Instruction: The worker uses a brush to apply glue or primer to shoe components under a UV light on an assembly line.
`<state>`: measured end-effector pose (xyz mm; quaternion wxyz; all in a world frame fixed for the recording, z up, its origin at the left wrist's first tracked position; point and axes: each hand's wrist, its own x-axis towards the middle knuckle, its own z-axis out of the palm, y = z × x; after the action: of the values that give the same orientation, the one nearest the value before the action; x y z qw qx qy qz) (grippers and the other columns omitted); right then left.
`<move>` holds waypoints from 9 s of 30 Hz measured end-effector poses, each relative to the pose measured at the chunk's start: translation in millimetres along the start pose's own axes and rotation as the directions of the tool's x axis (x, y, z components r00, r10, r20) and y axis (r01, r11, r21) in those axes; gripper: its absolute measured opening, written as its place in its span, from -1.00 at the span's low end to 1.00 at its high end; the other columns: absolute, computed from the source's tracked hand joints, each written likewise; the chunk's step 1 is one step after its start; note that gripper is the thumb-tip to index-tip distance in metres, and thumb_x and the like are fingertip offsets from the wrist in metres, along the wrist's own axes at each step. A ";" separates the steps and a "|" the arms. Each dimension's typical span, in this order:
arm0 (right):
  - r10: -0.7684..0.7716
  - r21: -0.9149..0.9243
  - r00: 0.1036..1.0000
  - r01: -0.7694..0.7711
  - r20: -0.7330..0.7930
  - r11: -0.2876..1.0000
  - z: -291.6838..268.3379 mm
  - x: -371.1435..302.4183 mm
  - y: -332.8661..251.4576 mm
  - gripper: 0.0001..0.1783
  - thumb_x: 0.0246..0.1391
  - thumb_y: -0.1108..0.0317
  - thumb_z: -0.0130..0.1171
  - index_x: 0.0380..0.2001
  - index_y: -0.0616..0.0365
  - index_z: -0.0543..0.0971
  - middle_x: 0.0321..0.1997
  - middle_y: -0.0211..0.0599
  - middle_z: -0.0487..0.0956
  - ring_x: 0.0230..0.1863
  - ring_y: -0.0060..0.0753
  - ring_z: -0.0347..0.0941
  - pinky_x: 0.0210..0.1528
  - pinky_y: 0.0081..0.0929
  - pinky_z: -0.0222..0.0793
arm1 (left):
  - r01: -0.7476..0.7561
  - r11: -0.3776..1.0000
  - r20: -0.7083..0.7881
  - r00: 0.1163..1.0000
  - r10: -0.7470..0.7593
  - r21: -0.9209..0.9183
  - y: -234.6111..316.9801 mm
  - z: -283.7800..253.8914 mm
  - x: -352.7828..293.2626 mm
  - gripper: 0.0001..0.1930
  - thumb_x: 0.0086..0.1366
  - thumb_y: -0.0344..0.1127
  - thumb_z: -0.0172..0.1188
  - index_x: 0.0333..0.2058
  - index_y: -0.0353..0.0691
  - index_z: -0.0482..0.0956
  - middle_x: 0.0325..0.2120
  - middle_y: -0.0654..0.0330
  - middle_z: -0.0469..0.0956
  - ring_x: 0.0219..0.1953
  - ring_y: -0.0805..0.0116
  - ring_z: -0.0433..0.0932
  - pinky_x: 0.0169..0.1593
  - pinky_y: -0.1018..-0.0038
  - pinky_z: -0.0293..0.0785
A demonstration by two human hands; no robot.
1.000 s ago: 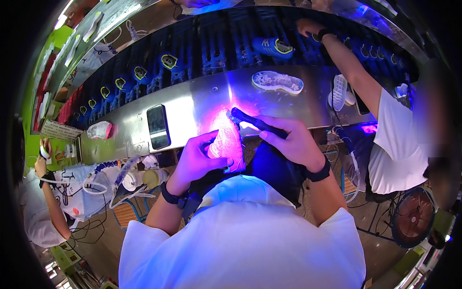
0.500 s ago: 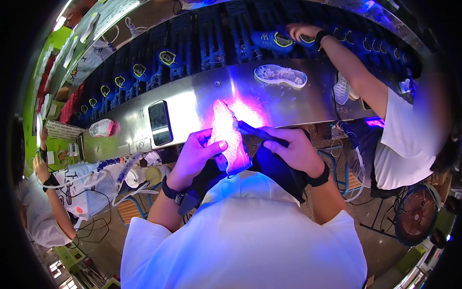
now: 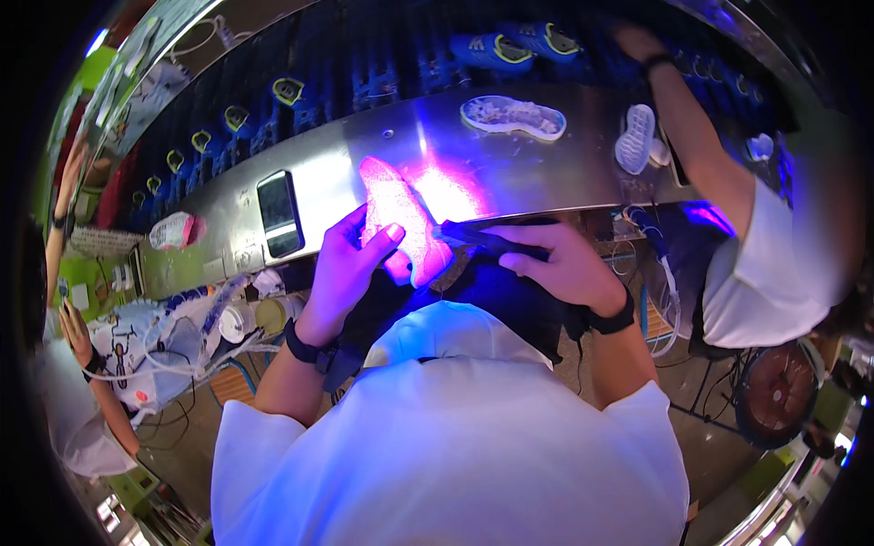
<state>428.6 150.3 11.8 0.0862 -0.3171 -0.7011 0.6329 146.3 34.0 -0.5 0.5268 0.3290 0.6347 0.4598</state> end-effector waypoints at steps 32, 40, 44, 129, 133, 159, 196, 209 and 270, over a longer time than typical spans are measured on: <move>-0.330 -0.346 0.941 0.284 -0.080 0.894 10.7 36.8 -33.1 -0.53 0.05 0.56 0.33 0.09 0.23 0.62 -0.06 -0.09 0.71 -0.07 -0.31 0.65 0.03 -0.47 0.47 | 0.652 -0.056 0.652 0.744 -0.144 -0.756 -35.3 -14.5 -15.6 -0.49 0.59 -0.05 -0.16 0.31 -0.28 0.18 0.10 -0.29 0.45 -0.12 0.08 0.70 -0.03 0.41 0.75; -0.374 -0.312 0.919 0.322 -0.125 0.894 30.6 26.7 -4.5 -0.53 0.02 0.58 0.36 0.07 0.23 0.63 -0.07 -0.16 0.70 -0.05 -0.30 0.63 0.06 -0.42 0.47 | 0.716 -0.271 0.759 0.643 -0.105 -0.644 -37.9 -10.0 -22.8 -0.36 0.53 0.04 -0.04 0.30 -0.41 0.18 0.03 -0.35 0.48 -0.14 0.08 0.71 -0.02 0.42 0.73; -0.366 -0.309 0.908 0.295 -0.205 0.904 31.1 13.4 20.6 -0.50 0.05 0.55 0.35 0.11 0.18 0.60 -0.08 -0.11 0.69 -0.08 -0.22 0.65 0.04 -0.37 0.49 | 0.668 0.054 0.653 0.738 -0.170 -0.742 -1.7 -0.2 -21.9 -0.43 0.51 0.04 0.01 0.25 -0.30 0.31 0.00 -0.08 0.57 -0.12 0.19 0.69 -0.05 0.39 0.70; 0.100 0.460 0.780 0.255 -0.617 0.851 -29.0 82.6 184.3 -0.44 0.28 0.40 0.21 0.32 0.17 0.41 -0.27 -0.57 0.54 -0.40 -0.74 0.35 -0.37 -0.62 0.37 | -0.579 -0.364 0.680 0.666 0.305 0.730 106.1 37.0 266.4 -0.40 -0.11 -0.34 0.41 0.02 -0.22 0.56 -0.04 0.11 0.45 0.05 0.12 0.51 0.00 0.28 0.59; 0.090 0.472 0.764 0.297 -0.638 0.830 -43.2 67.8 148.4 -0.47 0.28 0.44 0.18 0.32 0.11 0.43 -0.42 -0.56 0.52 -0.51 -0.76 0.32 -0.48 -0.68 0.28 | -0.695 -0.530 0.861 0.485 0.153 0.485 79.7 -4.5 182.1 -0.48 0.14 -0.33 0.18 0.14 -0.01 0.53 -0.03 0.22 0.48 -0.01 0.28 0.52 -0.14 0.38 0.59; -0.114 0.113 0.874 0.188 -0.473 0.976 21.0 11.6 9.3 -0.58 0.21 0.49 0.28 0.14 0.28 0.58 -0.22 -0.37 0.66 -0.28 -0.59 0.53 -0.14 -0.60 0.46 | -0.824 0.182 0.329 0.403 0.854 0.537 16.4 -10.5 6.5 -0.42 -0.04 -0.46 0.39 0.06 -0.26 0.58 0.06 -0.03 0.53 0.13 -0.12 0.54 0.15 0.06 0.54; 0.003 0.223 0.980 0.042 -0.199 0.974 -7.4 -31.2 22.9 -0.61 0.14 0.48 0.32 0.06 0.30 0.62 -0.14 -0.32 0.70 -0.12 -0.53 0.55 0.00 -0.53 0.43 | -0.740 0.063 0.399 0.430 0.810 0.669 4.5 19.2 14.1 -0.51 0.03 -0.56 0.26 0.01 -0.15 0.67 -0.01 0.04 0.58 0.10 -0.04 0.59 0.24 0.02 0.50; 0.126 0.465 0.977 -0.032 -0.174 0.885 17.1 -27.1 57.6 -0.52 0.20 0.39 0.30 0.18 0.27 0.56 -0.34 -0.52 0.56 -0.38 -0.70 0.42 -0.30 -0.66 0.37 | -0.583 0.398 0.191 0.701 0.688 0.708 -6.2 26.9 4.2 -0.29 -0.13 -0.59 0.35 0.13 -0.16 0.57 0.02 0.00 0.55 0.07 -0.05 0.57 0.17 0.15 0.53; -0.104 -0.051 0.932 0.092 -0.348 0.994 15.4 9.8 16.2 -0.61 0.17 0.45 0.29 0.09 0.22 0.63 -0.16 -0.26 0.71 -0.14 -0.48 0.60 0.01 -0.48 0.47 | 0.144 0.971 0.203 0.974 -0.104 -0.193 0.9 21.9 0.0 -0.74 0.31 -0.35 0.34 -0.09 -0.35 0.62 -0.28 0.29 0.66 -0.25 0.62 0.58 -0.19 0.62 0.50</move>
<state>418.3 142.9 -9.1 0.2357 -0.3906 -0.7002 0.5492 167.5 39.5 -0.2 0.6444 0.2748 0.5493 0.4555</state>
